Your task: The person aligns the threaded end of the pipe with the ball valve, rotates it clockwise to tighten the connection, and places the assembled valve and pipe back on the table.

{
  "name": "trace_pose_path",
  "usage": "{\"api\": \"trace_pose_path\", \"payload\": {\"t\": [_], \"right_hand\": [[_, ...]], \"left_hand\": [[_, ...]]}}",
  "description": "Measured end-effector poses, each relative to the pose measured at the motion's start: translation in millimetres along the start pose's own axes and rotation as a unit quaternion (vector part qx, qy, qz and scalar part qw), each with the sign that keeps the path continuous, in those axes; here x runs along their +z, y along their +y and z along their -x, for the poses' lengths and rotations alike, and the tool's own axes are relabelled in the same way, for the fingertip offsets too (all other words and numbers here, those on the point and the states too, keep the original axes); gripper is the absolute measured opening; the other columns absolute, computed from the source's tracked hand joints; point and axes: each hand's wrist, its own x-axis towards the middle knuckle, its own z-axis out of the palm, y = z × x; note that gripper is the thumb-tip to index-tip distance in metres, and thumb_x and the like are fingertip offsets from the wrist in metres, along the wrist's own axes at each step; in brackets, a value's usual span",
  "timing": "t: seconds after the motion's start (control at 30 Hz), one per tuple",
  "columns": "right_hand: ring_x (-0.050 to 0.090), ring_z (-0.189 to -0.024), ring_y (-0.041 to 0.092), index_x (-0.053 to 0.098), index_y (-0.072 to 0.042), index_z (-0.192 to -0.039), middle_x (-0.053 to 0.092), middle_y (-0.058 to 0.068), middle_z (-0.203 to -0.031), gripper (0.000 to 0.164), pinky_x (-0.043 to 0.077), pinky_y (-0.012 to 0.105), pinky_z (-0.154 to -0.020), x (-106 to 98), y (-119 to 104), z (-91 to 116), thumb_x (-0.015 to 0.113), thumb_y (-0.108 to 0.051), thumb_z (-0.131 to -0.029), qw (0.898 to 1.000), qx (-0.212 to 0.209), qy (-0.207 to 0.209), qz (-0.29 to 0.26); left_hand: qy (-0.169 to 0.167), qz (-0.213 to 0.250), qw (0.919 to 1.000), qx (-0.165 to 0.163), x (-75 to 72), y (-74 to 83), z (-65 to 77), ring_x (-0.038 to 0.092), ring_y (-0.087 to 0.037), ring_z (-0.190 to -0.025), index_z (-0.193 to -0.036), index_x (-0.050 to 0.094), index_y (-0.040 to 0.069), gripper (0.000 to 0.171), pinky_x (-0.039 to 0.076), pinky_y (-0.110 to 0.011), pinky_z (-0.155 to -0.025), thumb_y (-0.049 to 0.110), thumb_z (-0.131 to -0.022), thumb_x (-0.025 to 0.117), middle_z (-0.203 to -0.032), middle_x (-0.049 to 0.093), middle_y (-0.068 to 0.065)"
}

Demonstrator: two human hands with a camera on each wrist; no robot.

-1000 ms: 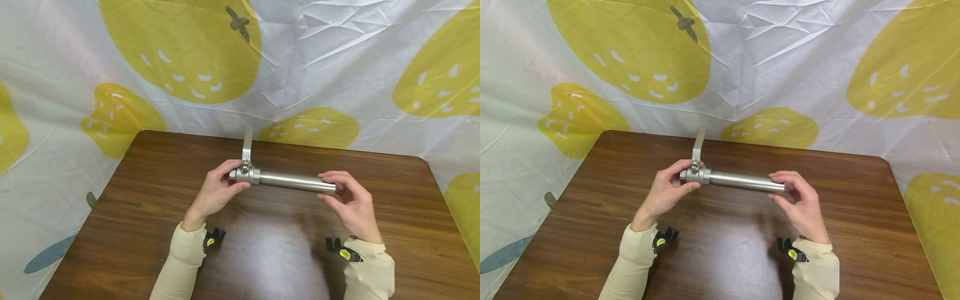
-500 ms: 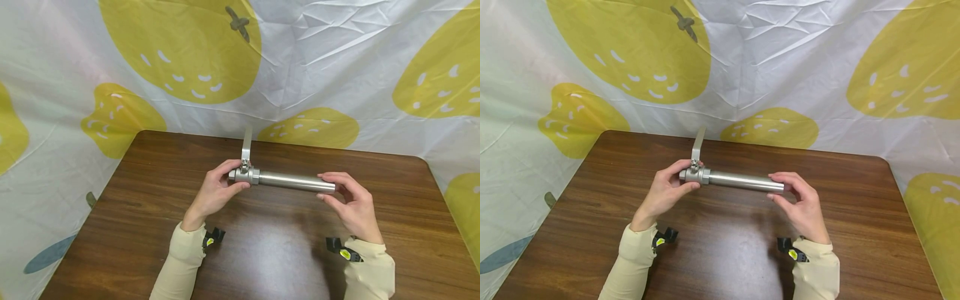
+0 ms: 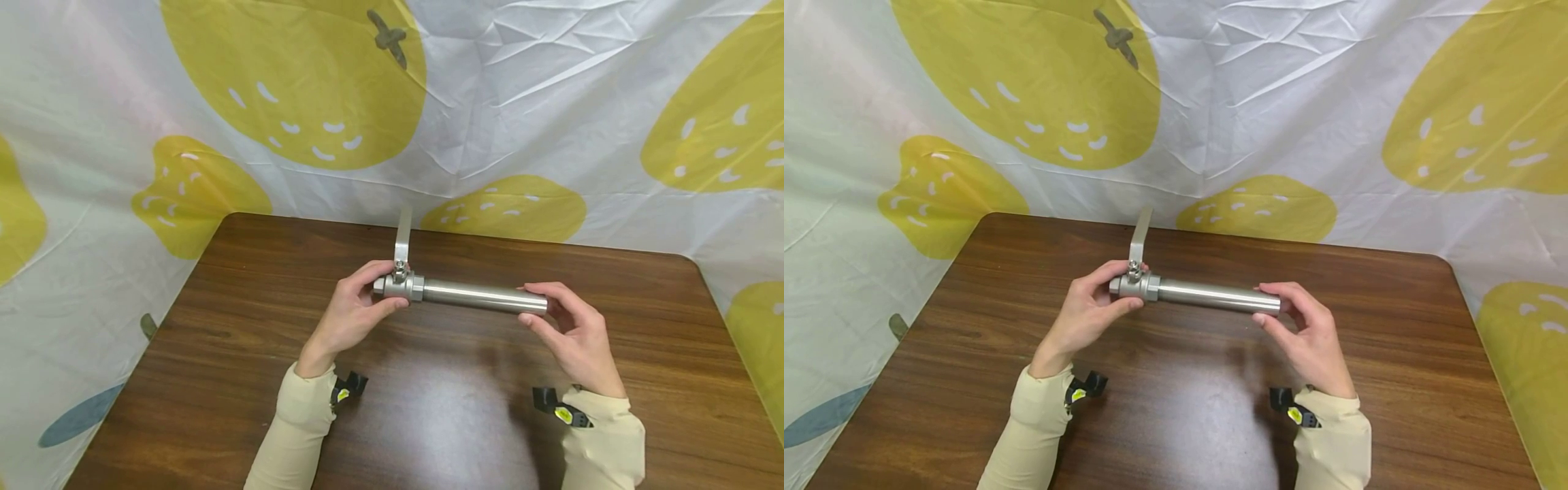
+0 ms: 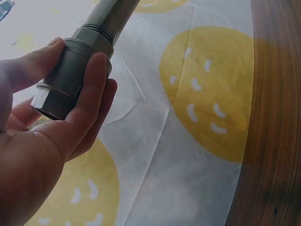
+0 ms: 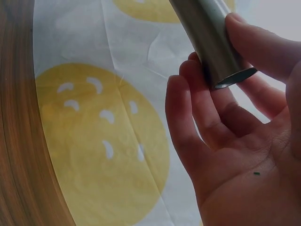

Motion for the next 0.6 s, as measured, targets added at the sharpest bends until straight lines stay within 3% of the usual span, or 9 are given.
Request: {"api": "trace_pose_path", "payload": {"t": [0.37,0.6], "right_hand": [[0.056,-0.081,0.009,0.056,0.005,-0.112,0.06,0.007,-0.096,0.039,0.048,0.013,-0.067,-4.8,14.6,4.1,0.063,0.014,-0.074,0.998,0.03,-0.003,0.049],[0.053,-0.069,0.005,0.06,-0.003,-0.11,0.061,-0.003,-0.082,0.032,0.045,0.014,-0.056,-6.9,14.4,4.9,0.062,0.006,-0.079,0.99,0.04,0.003,0.132]], "left_hand": [[0.0,-0.002,1.0,0.003,0.6,0.2,0.2,0.053,-0.017,-0.098,-0.117,0.054,0.001,0.045,0.05,-0.024,-0.08,-0.001,-0.074,0.069,-0.114,0.053,-0.011],[0.0,-0.004,1.0,0.003,0.9,-0.4,0.2,0.052,-0.017,-0.098,-0.117,0.054,0.0,0.046,0.05,-0.023,-0.081,-0.002,-0.074,0.069,-0.115,0.053,-0.011]]}}
